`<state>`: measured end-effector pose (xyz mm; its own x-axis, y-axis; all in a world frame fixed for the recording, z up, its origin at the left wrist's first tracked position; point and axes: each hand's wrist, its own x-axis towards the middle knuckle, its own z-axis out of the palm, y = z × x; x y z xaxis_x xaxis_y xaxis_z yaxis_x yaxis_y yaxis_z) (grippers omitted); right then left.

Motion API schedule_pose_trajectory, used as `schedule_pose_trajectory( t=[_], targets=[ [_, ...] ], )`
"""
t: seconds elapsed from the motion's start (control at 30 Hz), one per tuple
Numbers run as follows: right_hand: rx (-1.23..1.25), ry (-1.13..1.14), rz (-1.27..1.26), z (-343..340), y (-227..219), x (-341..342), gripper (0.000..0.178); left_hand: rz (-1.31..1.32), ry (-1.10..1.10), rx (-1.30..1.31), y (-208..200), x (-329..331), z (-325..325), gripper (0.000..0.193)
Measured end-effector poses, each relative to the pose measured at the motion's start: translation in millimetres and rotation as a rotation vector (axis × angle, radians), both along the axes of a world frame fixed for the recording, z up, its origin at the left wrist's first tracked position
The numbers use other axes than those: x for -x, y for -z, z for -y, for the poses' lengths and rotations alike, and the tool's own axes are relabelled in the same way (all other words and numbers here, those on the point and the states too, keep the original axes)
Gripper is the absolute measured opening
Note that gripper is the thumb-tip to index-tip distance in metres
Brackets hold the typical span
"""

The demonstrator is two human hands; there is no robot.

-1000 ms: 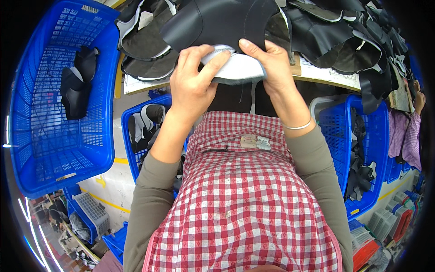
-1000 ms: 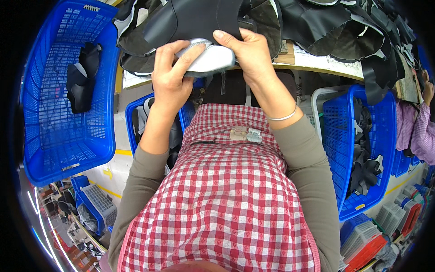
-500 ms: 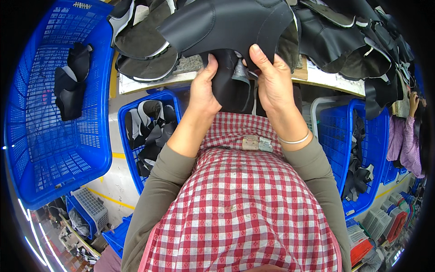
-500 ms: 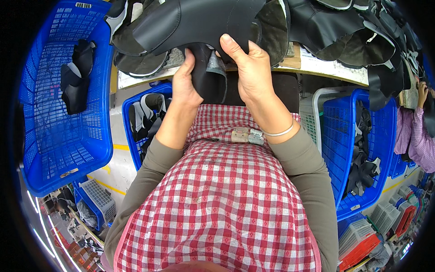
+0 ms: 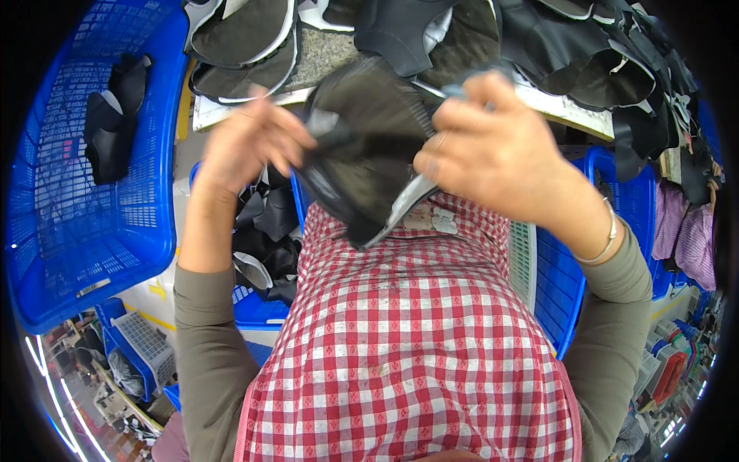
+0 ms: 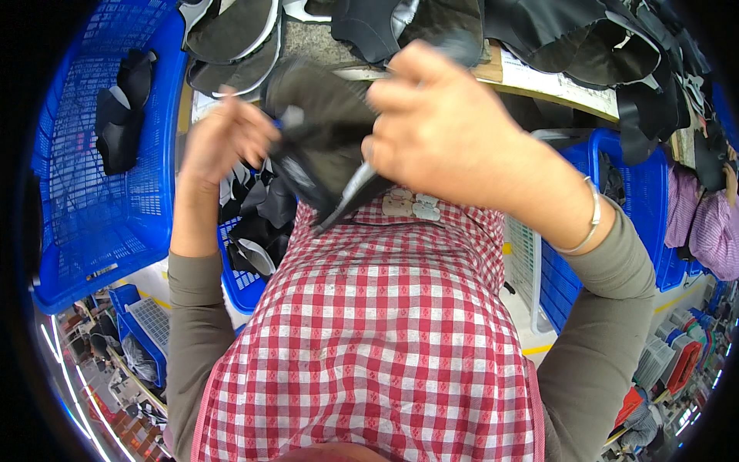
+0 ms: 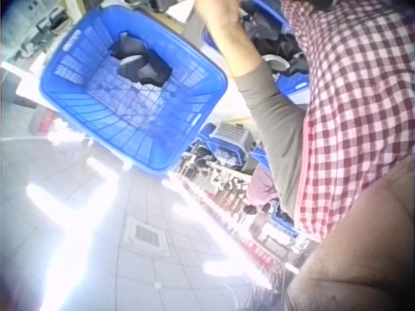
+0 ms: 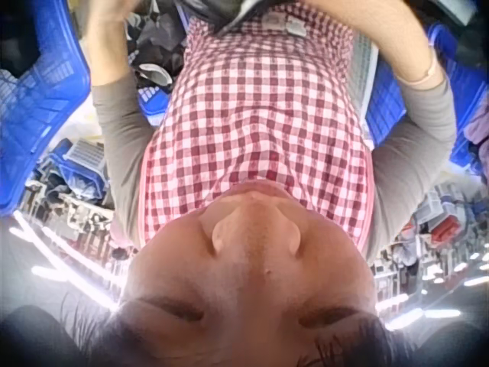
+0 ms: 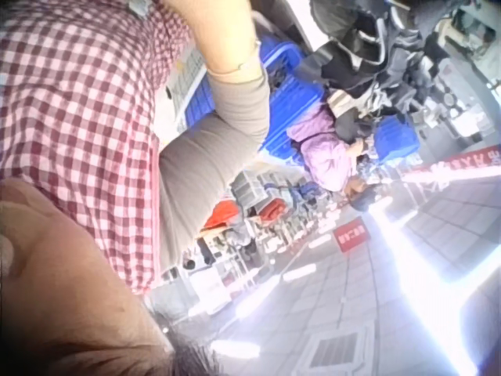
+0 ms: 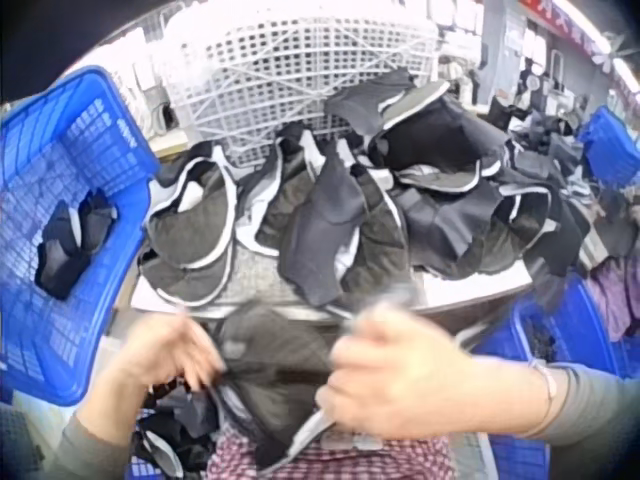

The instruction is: The person repeatedly picks up black shoe components from a table, turns them over, and places them into a blue basket. The person handles each item individually, inspecting the interior and exterior surfaces before moving to the next piece.

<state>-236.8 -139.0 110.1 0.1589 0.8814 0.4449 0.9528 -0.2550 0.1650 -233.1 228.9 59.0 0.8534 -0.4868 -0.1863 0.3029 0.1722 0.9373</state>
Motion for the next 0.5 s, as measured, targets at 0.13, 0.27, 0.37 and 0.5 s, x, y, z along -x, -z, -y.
schedule_pose_trajectory(
  t=[0.13, 0.27, 0.37, 0.5],
  targets=[
    [0.038, -0.019, 0.019, -4, 26, 33, 0.015, -0.401, 0.328, -0.329, 40, 52, 60, 0.070],
    [0.026, 0.060, -0.022, 10, 32, 52, 0.012, -0.557, 0.293, 0.331, 66, 65, 78, 0.073],
    [0.023, 0.147, -0.097, 18, 43, 61, 0.018, -0.302, 0.089, 0.138, 78, 68, 96, 0.079],
    [-0.043, 0.229, -0.148, 17, 63, 67, 0.014, 0.599, 0.074, -0.751, 68, 70, 127, 0.072]
  ],
)
